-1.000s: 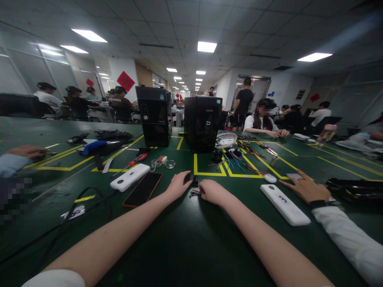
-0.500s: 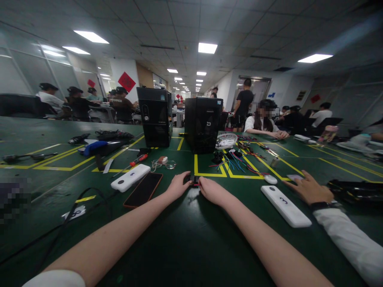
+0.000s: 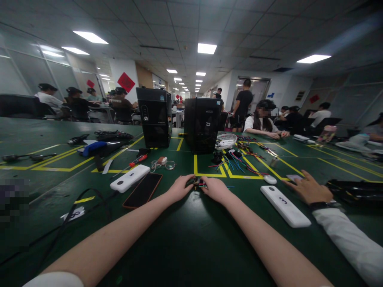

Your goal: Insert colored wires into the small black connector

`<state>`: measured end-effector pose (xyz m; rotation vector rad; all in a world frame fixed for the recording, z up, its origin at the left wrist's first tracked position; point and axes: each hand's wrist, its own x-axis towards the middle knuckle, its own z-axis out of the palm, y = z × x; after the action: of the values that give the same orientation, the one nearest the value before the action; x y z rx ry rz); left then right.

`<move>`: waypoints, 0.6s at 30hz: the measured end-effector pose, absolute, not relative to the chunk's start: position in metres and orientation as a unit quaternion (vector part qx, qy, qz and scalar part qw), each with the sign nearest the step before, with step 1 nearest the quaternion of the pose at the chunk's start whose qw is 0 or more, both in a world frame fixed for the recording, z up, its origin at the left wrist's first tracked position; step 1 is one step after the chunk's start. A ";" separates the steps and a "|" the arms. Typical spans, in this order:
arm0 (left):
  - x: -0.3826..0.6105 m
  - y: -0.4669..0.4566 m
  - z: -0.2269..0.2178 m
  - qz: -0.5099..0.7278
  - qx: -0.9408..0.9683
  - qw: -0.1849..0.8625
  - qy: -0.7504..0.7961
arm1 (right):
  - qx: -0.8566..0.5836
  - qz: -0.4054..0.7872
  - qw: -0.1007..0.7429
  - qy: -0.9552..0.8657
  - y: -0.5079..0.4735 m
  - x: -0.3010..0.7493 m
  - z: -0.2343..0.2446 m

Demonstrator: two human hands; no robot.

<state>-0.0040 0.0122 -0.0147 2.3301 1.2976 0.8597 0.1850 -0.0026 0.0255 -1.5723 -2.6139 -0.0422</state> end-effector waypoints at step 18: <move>-0.004 0.011 -0.015 0.299 0.818 0.163 0.464 | -0.560 0.000 0.034 -0.828 0.004 0.189 0.028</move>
<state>-0.0041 0.0113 -0.0148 2.3326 1.3219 0.8541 0.1893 0.0041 0.0278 -1.7230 -2.5449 -0.0001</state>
